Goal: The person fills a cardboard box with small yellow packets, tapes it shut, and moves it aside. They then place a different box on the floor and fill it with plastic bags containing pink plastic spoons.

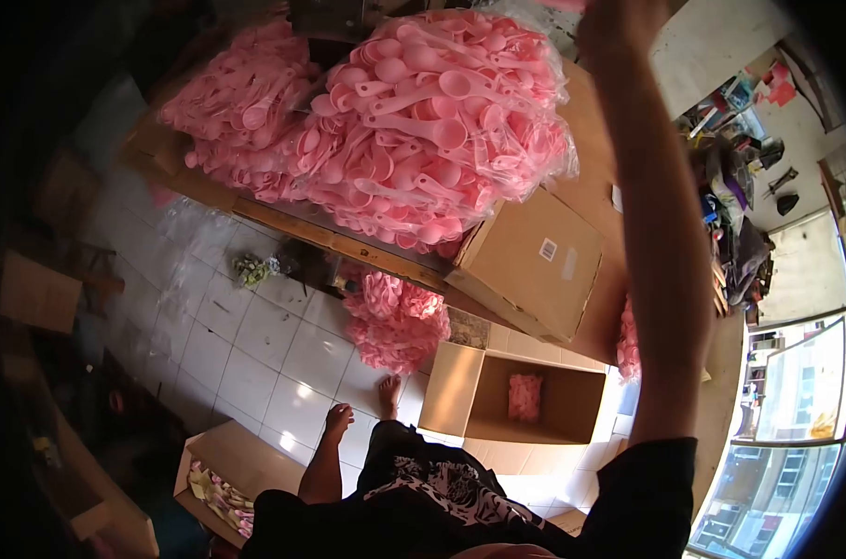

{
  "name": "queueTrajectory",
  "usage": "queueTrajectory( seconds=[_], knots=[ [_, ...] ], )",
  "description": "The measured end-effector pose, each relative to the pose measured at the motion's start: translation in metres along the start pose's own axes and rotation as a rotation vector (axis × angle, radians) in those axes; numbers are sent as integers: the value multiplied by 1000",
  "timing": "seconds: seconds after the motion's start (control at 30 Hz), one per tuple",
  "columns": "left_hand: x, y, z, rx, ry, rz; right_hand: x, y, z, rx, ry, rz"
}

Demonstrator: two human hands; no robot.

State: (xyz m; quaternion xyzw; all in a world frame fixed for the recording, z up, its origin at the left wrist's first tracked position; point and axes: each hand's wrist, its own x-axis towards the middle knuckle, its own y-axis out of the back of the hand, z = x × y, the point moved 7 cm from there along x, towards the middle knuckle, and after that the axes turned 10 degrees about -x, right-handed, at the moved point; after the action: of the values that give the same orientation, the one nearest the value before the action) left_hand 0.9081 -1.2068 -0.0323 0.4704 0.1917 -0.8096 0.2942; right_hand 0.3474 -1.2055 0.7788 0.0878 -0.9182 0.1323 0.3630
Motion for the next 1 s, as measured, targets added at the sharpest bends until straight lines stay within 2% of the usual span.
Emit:
queueTrajectory(
  seconds=[0.03, 0.07, 0.1, 0.13, 0.17, 0.3, 0.37, 0.4, 0.47, 0.53, 0.6, 0.63, 0.7, 0.73, 0.77, 0.83, 0.87, 0.93, 1.0],
  knots=[
    [4, 5, -13, 11, 1, -3, -32, -12, 32, -79, -202, 112],
    [0, 6, -21, 7, -2, 3, -87, -33, 41, -456, -21, 46],
    [-5, 9, -28, -2, 29, 21, -105, -40, 87, -395, -237, -42],
    [-9, 12, -31, -11, 60, 39, -126, -44, 79, -417, -279, -68],
    [-12, 12, -31, -32, 57, 44, -133, -49, 74, -341, -282, -87],
    [-12, 8, -33, -49, 45, 73, -132, -47, 76, -379, -359, -141],
    [-9, 1, -27, -22, 48, 65, -130, -43, 71, -404, -291, -237],
    [-7, -2, -23, -1, 49, 57, -131, -31, 63, -416, -293, -217],
    [-2, -13, -11, 35, 40, 9, -144, -3, 37, -490, -256, -310],
    [8, -28, 7, -9, 4, -9, -163, 49, 21, -365, -106, -294],
    [9, -41, 24, -19, 2, -31, -192, 135, 17, -592, -34, -216],
    [10, -45, 31, -14, -21, -36, -207, 186, 18, -696, -104, -141],
    [7, -47, 41, -2, -55, -36, -245, 323, 27, -1148, -113, 129],
    [-1, -48, 47, -4, -72, -19, -270, 392, 20, -1286, -216, 420],
    [-6, -48, 48, 8, -72, -24, -307, 462, 16, -1207, -315, 752],
    [-13, -43, 37, 20, -60, -5, -370, 578, 10, -1616, -462, 940],
    [-17, -40, 27, 38, -40, 18, -376, 556, 1, -930, -809, 1080],
    [-29, -36, -1, 71, -4, 51, -399, 574, 31, -285, -1031, 788],
    [-46, -38, -31, 70, 9, 61, -424, 587, 56, 25, -1181, 688]
  ],
)
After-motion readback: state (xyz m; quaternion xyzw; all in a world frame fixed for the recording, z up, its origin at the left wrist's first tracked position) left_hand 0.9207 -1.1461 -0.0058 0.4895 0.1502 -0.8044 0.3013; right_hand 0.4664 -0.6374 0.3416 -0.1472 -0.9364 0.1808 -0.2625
